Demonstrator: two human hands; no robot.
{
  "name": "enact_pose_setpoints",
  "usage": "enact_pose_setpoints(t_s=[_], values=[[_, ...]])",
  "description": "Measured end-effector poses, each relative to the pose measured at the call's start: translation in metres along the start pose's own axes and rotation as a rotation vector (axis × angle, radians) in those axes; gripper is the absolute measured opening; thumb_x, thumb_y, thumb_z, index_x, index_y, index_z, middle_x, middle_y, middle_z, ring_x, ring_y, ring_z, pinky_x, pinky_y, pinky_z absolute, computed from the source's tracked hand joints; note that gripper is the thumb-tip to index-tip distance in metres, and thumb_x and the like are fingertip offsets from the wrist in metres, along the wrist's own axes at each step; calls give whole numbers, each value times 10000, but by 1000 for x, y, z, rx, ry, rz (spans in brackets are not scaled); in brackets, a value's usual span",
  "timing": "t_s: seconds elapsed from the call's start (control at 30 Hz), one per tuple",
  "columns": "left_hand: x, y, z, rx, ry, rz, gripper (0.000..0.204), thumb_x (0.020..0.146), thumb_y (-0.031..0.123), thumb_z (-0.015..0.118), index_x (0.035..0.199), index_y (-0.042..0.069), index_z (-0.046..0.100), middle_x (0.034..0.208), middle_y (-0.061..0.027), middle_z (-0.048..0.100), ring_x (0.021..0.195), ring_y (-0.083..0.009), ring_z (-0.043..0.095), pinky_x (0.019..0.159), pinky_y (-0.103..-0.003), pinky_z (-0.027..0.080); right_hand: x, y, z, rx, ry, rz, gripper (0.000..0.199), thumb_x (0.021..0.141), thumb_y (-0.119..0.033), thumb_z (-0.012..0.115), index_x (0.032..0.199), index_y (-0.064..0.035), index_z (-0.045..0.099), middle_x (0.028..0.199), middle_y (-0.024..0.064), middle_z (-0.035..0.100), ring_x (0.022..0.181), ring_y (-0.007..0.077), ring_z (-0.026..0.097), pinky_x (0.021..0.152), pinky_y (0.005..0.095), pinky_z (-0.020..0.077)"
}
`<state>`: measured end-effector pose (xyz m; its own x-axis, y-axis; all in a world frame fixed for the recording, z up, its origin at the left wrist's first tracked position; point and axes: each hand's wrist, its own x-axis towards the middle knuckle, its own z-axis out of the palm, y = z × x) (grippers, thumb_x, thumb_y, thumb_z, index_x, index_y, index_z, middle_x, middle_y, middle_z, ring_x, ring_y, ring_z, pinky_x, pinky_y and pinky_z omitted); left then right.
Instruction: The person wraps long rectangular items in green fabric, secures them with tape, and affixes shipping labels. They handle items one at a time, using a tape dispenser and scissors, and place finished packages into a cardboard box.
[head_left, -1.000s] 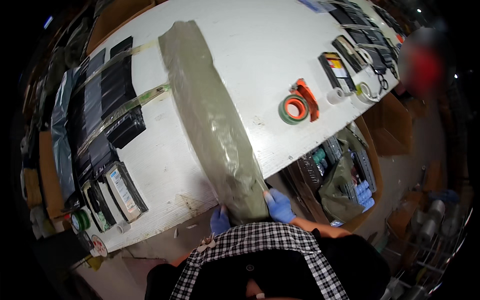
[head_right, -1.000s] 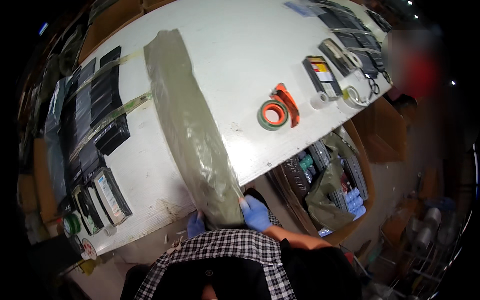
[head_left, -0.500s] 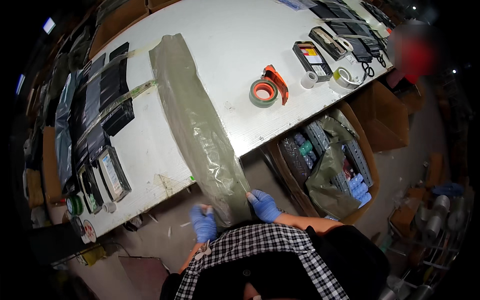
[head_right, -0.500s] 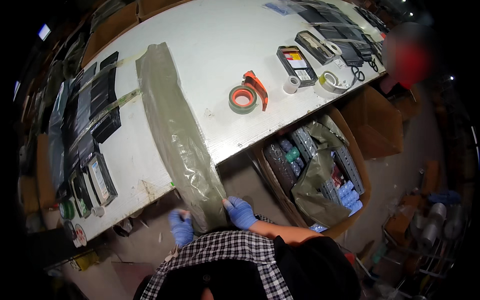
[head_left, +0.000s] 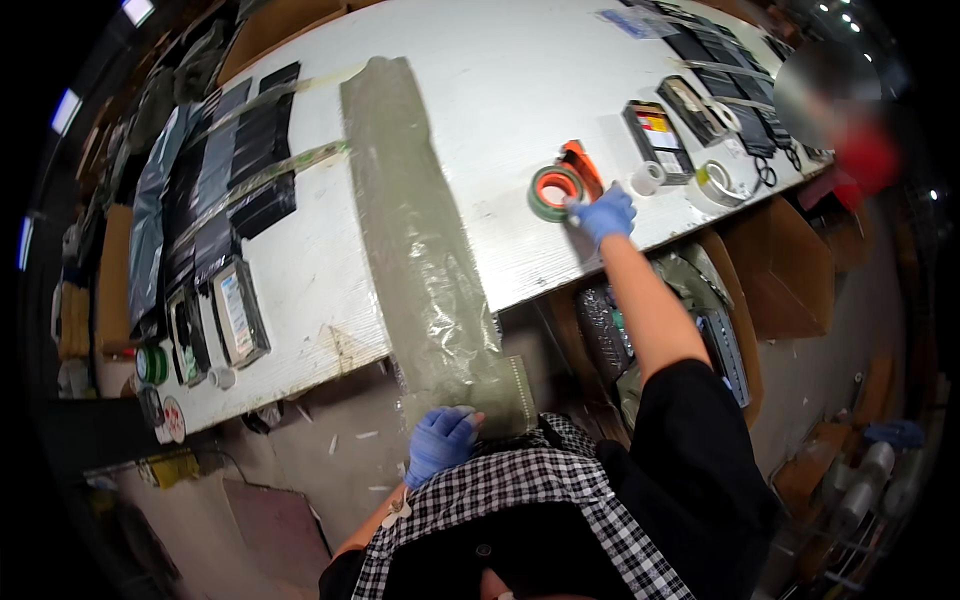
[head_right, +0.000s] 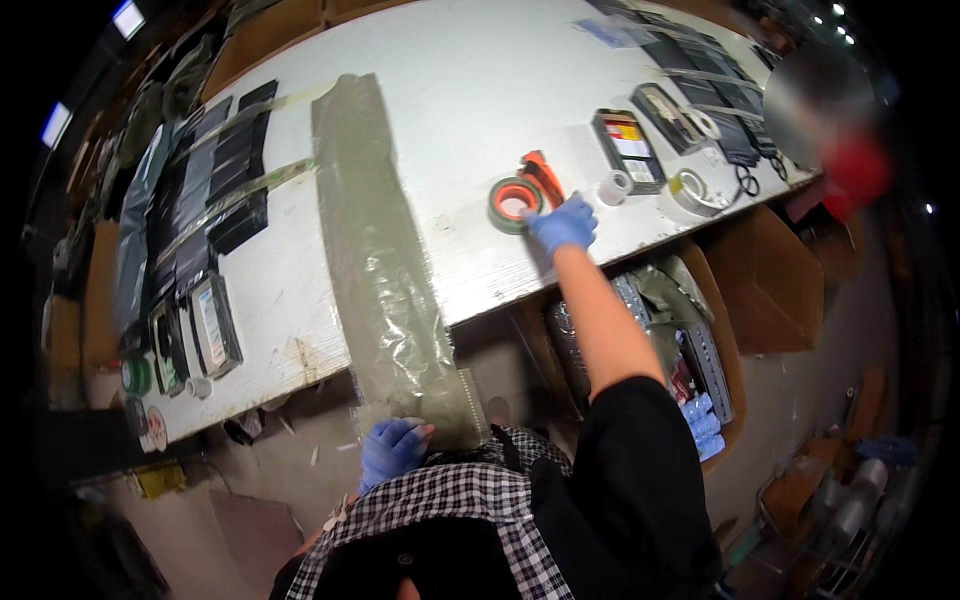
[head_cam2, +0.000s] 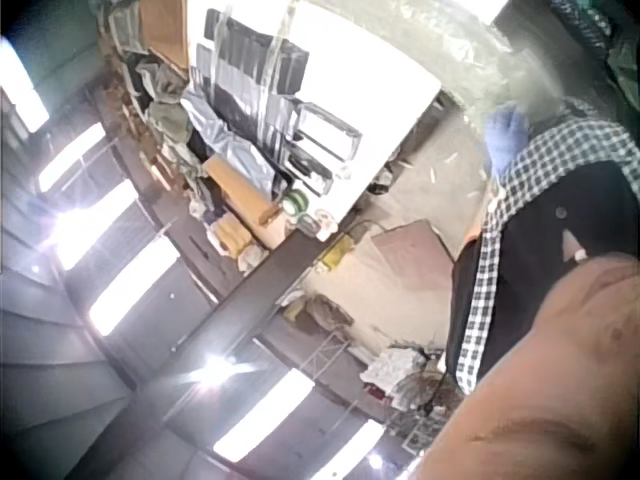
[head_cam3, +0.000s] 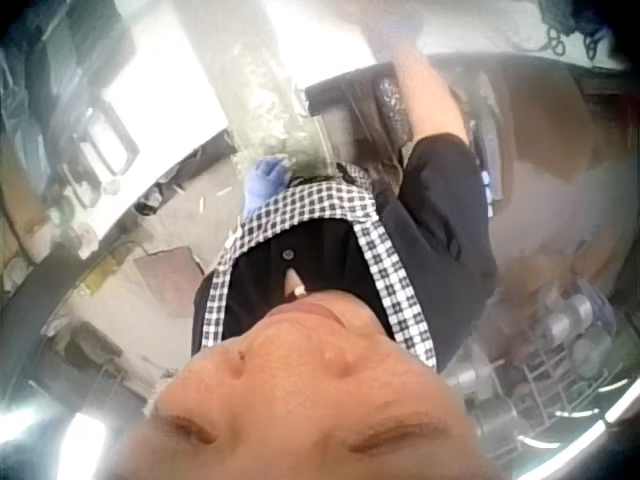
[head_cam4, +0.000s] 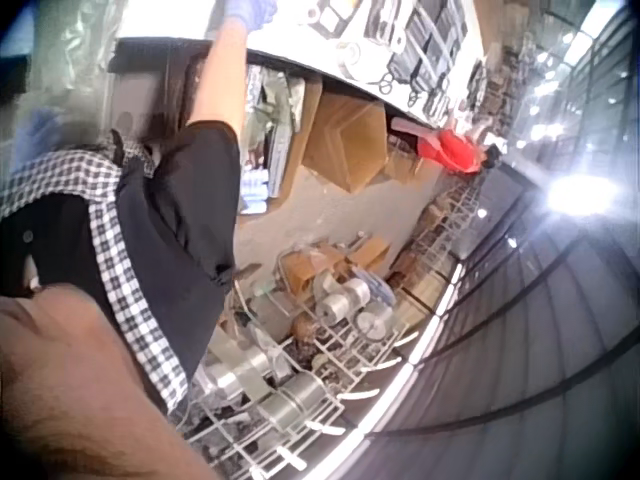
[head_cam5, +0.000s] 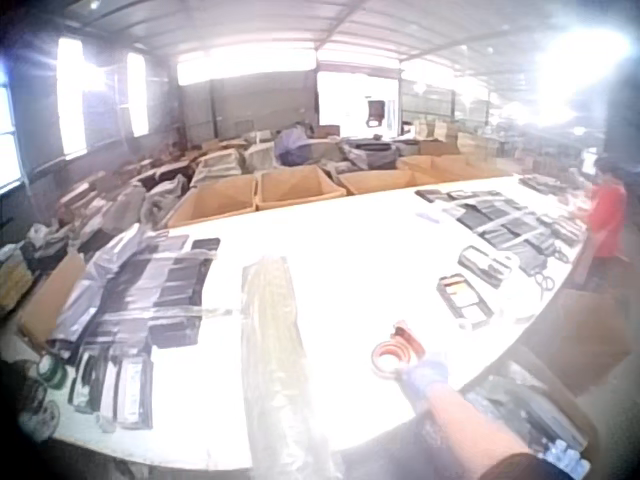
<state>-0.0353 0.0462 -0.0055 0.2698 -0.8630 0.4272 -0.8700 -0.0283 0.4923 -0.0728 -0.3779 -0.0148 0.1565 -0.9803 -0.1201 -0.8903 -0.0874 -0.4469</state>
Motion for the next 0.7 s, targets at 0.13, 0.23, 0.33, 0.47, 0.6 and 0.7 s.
enact_pose_setpoints(t_s=[0.13, 0.23, 0.33, 0.47, 0.6, 0.7], values=[[-4, -5, 9, -114, -21, -5, 269, 752, 70, 707, 1000, 143, 634, 918, -19, 639, 758, -224, 633, 644, -349, 538, 70, 16, 26, 183, -132, 154, 669, 687, -204, 788, 1229, 36, 478, 1121, 213, 603, 932, 339, 655, 788, 398, 559], [-10, -14, 8, -117, -52, 7, 286, 772, 77, 687, 1045, 133, 621, 933, -26, 644, 788, -224, 642, 700, -356, 552, 37, 18, 25, 575, -308, 34, 498, 692, -53, 712, 1124, 34, 482, 898, 168, 636, 720, 227, 653, 618, 335, 554], [-27, -24, 11, -114, -232, -64, 243, 853, 67, 632, 1090, 106, 595, 1005, -35, 653, 895, -219, 647, 804, -352, 543, -74, 21, -39, 726, -389, -408, 524, 710, -39, 673, 1190, -6, 465, 992, 116, 596, 851, 184, 607, 697, 342, 538], [-10, -25, -30, -1260, -183, -651, 541, 982, 465, 490, 1296, 25, 501, 1293, -101, 560, 1200, -173, 520, 1025, -344, 417, -196, -3, -113, 401, -479, -1128, 564, 690, -98, 706, 1218, -53, 514, 977, 112, 591, 933, 238, 596, 822, 364, 508], [8, -31, -55, -1843, -339, -980, 907, 879, 699, 474, 1407, -35, 407, 1338, -112, 532, 1222, -183, 497, 1056, -349, 388, -241, -10, -79, 245, -517, -1427, 569, 640, -119, 746, 1181, -51, 580, 971, 145, 588, 888, 334, 598, 758, 411, 507], [-1, -36, -59, -1518, -472, -971, 840, 919, 651, 445, 1431, -12, 383, 1379, -129, 505, 1259, -212, 478, 1089, -374, 353, -249, -9, -70, 143, -478, -1453, 557, 640, -101, 734, 1173, -43, 583, 1005, 159, 581, 870, 339, 602, 729, 417, 516]])
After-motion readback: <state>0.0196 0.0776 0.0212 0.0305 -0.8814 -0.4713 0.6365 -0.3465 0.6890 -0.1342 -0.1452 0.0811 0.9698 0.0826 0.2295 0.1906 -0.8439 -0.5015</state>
